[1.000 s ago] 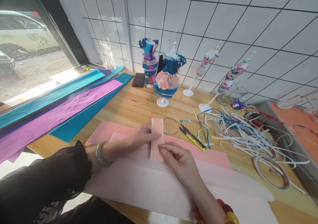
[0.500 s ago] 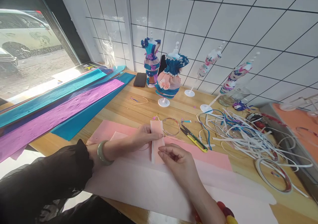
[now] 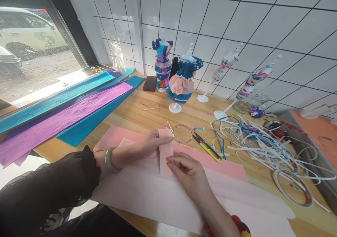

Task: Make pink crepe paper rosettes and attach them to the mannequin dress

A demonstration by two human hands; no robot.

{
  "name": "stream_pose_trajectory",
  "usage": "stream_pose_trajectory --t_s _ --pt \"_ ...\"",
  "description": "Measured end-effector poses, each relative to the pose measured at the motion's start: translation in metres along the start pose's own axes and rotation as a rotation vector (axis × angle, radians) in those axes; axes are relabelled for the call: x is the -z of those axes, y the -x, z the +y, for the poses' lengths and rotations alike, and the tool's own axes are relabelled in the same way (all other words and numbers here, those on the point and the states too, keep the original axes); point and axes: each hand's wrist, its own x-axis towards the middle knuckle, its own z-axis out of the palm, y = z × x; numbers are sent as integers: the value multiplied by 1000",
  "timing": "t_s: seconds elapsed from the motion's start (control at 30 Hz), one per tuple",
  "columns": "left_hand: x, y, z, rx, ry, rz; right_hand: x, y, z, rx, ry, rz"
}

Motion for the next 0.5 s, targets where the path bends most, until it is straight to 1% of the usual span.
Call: stream_pose_trajectory --t_s 0.13,0.27,0.5 --pt "-1 5 8 15 -56 20 0 1 -2 10 3 -39" --pt "0 5 12 1 -116 34 0 1 -4 20 19 -57" --pt "2 3 12 -35 -100 34 -1 0 -7 -2 26 -48"
